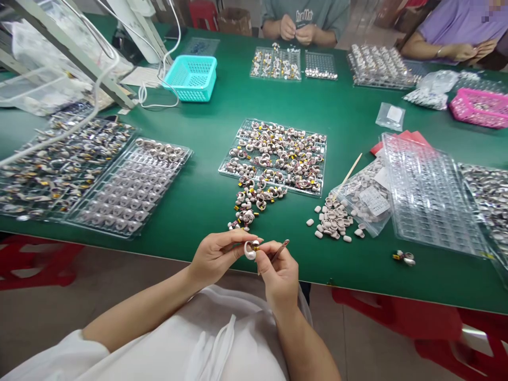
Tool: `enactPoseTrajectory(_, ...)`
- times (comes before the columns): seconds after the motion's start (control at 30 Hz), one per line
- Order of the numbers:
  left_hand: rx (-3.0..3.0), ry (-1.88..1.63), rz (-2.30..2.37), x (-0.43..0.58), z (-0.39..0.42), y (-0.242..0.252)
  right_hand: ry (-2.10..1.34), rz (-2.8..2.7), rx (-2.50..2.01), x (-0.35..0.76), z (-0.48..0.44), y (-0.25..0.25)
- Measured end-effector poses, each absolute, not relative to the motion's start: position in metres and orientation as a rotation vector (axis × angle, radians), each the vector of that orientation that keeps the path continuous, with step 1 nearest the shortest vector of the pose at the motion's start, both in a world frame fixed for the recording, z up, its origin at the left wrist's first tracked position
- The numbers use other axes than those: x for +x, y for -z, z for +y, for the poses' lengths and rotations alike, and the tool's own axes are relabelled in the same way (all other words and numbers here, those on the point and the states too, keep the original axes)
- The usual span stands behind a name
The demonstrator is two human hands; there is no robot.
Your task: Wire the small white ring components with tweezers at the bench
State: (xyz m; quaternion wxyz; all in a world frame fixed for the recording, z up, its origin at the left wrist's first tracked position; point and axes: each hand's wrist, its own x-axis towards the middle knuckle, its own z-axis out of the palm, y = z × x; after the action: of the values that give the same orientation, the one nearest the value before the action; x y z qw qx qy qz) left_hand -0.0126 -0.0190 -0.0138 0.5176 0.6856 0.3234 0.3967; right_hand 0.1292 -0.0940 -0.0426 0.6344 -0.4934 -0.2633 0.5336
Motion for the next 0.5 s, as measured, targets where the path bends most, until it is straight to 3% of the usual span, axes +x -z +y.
enactPoseTrajectory(0.5,1.594,-0.962,0.770,-0.0138,-0.0182,0.0144,-1.292,-0.586,-1.102,0.1278,-0.0901,0.0396)
